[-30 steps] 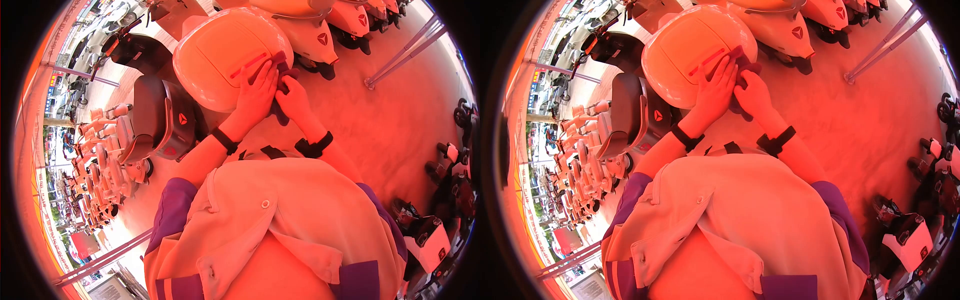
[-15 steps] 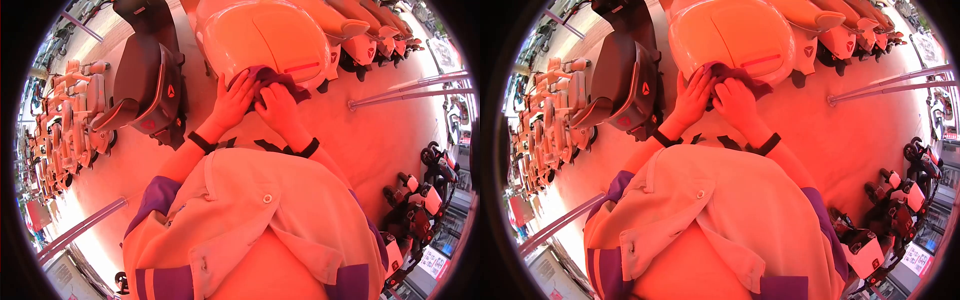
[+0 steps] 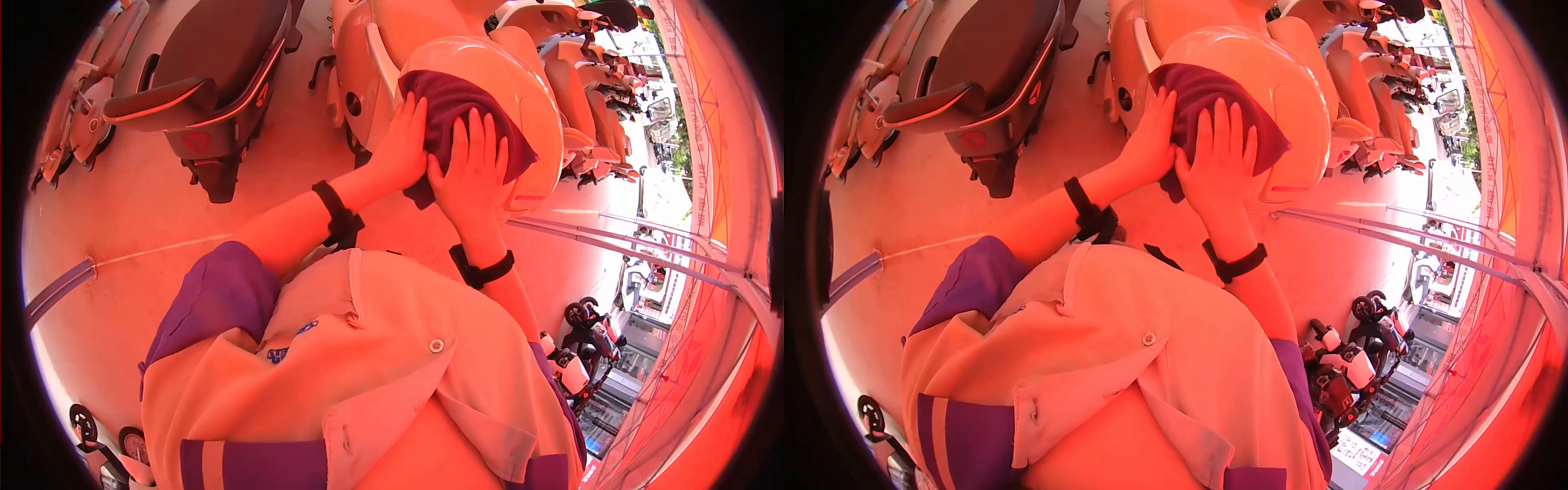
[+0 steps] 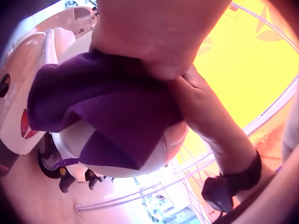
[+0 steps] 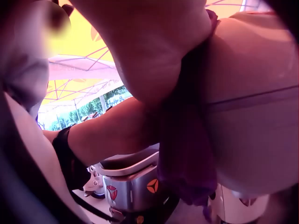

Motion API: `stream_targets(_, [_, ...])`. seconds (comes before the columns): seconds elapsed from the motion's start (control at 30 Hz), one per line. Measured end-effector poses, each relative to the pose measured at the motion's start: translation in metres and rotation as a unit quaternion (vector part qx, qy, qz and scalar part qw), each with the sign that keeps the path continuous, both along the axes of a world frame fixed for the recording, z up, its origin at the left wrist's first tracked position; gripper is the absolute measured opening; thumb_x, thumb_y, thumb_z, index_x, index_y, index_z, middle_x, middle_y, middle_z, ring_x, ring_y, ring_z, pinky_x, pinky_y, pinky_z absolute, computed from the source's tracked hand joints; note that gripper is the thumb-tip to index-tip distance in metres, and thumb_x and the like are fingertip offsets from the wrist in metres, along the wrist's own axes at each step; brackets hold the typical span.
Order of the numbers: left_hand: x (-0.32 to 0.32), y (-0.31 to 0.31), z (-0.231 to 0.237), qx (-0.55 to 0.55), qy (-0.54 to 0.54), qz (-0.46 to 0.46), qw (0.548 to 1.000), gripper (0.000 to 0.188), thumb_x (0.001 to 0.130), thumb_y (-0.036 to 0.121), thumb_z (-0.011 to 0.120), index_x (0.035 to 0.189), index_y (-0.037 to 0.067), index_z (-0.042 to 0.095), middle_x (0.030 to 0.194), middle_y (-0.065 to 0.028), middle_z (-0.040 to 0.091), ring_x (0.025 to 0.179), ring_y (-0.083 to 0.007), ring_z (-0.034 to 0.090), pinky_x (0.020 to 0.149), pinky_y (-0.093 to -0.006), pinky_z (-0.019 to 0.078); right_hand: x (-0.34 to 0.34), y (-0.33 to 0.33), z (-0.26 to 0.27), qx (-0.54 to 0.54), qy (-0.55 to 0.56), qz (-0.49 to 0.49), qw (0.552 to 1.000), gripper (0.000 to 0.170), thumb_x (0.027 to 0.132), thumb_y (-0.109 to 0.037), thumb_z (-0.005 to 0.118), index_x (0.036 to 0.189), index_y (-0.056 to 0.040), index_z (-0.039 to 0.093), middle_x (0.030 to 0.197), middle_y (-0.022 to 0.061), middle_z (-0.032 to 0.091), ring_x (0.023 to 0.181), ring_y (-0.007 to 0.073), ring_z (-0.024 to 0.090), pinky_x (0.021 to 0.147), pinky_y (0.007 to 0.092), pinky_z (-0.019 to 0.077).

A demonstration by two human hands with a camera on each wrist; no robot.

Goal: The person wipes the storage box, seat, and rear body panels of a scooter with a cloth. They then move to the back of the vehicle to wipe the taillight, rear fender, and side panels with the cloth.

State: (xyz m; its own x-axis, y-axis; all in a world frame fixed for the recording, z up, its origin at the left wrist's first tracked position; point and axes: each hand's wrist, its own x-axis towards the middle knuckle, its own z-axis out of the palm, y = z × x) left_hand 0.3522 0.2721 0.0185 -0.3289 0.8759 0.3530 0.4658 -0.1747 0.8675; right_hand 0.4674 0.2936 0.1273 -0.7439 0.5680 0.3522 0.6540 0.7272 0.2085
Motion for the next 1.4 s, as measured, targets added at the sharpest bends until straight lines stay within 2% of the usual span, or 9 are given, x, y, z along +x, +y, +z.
stream_targets(0.2, [0.013, -0.032, -0.005, -0.048, -0.132, -0.078, 0.987, 0.085, 0.084, 0.01, 0.058, 0.15, -0.011, 0.009, 0.153, -0.0416, 0.005, 0.143, -0.0574, 0.013, 0.118, -0.0537, 0.0198, 0.051, -0.037, -0.046, 0.031, -0.14, -0.002, 0.99, 0.067, 0.08, -0.027, 0.069, 0.142, -0.0107, 0.05, 0.156, 0.0048, 0.038, 0.145, 0.0238, 0.033, 0.117, 0.0496, 0.015])
stream_targets(0.47, [-0.017, 0.027, -0.023, -0.021, -0.216, -0.022, 0.976, 0.074, 0.096, 0.026, 0.045, 0.148, -0.014, 0.013, 0.152, -0.0409, 0.014, 0.143, -0.0568, 0.011, 0.119, -0.0541, 0.0168, -0.044, 0.008, -0.014, -0.021, -0.091, -0.015, 0.995, 0.055, 0.079, -0.022, 0.067, 0.131, -0.0069, 0.058, 0.15, 0.0074, 0.046, 0.143, 0.0214, 0.037, 0.117, 0.0455, 0.0227])
stream_targets(0.57, [-0.036, 0.077, -0.07, 0.007, -0.043, 0.007, 0.999, 0.045, 0.099, 0.019, 0.042, 0.133, -0.011, 0.046, 0.146, -0.0407, 0.031, 0.138, -0.0539, 0.031, 0.115, -0.0526, 0.0286, -0.071, 0.035, -0.02, -0.02, -0.09, -0.004, 0.996, 0.051, 0.081, -0.02, 0.065, 0.129, -0.0063, 0.059, 0.148, 0.0081, 0.047, 0.14, 0.0242, 0.039, 0.118, 0.0469, 0.0224])
stream_targets(0.7, [-0.029, 0.076, -0.072, 0.011, -0.14, 0.017, 0.99, 0.038, 0.101, 0.018, 0.039, 0.123, -0.01, 0.053, 0.142, -0.0397, 0.038, 0.13, -0.0549, 0.04, 0.11, -0.0505, 0.0359, -0.065, 0.028, -0.035, -0.017, -0.097, 0.008, 0.995, 0.051, 0.079, -0.016, 0.063, 0.128, -0.0035, 0.059, 0.146, 0.0098, 0.049, 0.139, 0.0251, 0.041, 0.117, 0.0466, 0.0242])
stream_targets(0.77, [-0.012, 0.043, -0.059, -0.035, -0.271, -0.023, 0.962, 0.042, 0.102, 0.021, 0.038, 0.13, -0.009, 0.048, 0.141, -0.0383, 0.04, 0.13, -0.0522, 0.042, 0.109, -0.0481, 0.0375, -0.045, 0.007, -0.037, -0.038, -0.087, 0.019, 0.995, 0.052, 0.077, -0.014, 0.063, 0.128, -0.0026, 0.059, 0.145, 0.0103, 0.05, 0.139, 0.0252, 0.041, 0.117, 0.0463, 0.0253])
stream_targets(0.83, [-0.002, 0.002, -0.04, -0.131, -0.54, -0.137, 0.82, 0.049, 0.105, 0.034, 0.036, 0.143, 0.003, 0.038, 0.142, -0.0213, 0.046, 0.131, -0.0278, 0.048, 0.106, -0.0381, 0.041, -0.02, -0.018, -0.033, -0.075, -0.092, 0.021, 0.993, 0.055, 0.075, -0.011, 0.061, 0.13, -0.0043, 0.058, 0.145, 0.0083, 0.05, 0.138, 0.0232, 0.041, 0.116, 0.0458, 0.0266])
stream_targets(0.9, [0.03, -0.014, -0.067, -0.178, -0.562, -0.166, 0.791, 0.05, 0.105, 0.034, 0.035, 0.144, 0.002, 0.034, 0.141, -0.018, 0.047, 0.131, -0.0247, 0.048, 0.106, -0.0369, 0.0411, 0.005, -0.038, -0.033, -0.072, -0.1, 0.007, 0.992, 0.054, 0.077, -0.01, 0.059, 0.131, -0.0066, 0.059, 0.145, 0.0046, 0.051, 0.136, 0.0197, 0.043, 0.114, 0.0452, 0.027])
stream_targets(1.13, [0.007, 0.003, -0.028, -0.043, -0.242, -0.059, 0.967, 0.048, 0.099, 0.023, 0.044, 0.134, -0.01, 0.037, 0.139, -0.0362, 0.04, 0.129, -0.0498, 0.04, 0.11, -0.048, 0.0331, 0.016, -0.033, -0.02, -0.003, -0.081, -0.008, 0.997, 0.044, 0.086, -0.014, 0.057, 0.13, -0.012, 0.061, 0.144, -0.0007, 0.052, 0.134, 0.0158, 0.045, 0.112, 0.0496, 0.0244])
stream_targets(1.4, [-0.036, 0.084, -0.03, 0.046, -0.072, 0.056, 0.995, 0.059, 0.102, 0.03, 0.042, 0.146, -0.008, 0.028, 0.147, -0.0375, 0.03, 0.138, -0.0555, 0.026, 0.117, -0.0525, 0.0225, -0.046, 0.019, -0.006, 0.008, -0.032, -0.052, 0.998, 0.048, 0.087, -0.023, 0.062, 0.133, -0.0113, 0.058, 0.151, 0.0056, 0.044, 0.142, 0.0236, 0.037, 0.114, 0.0589, 0.0201])
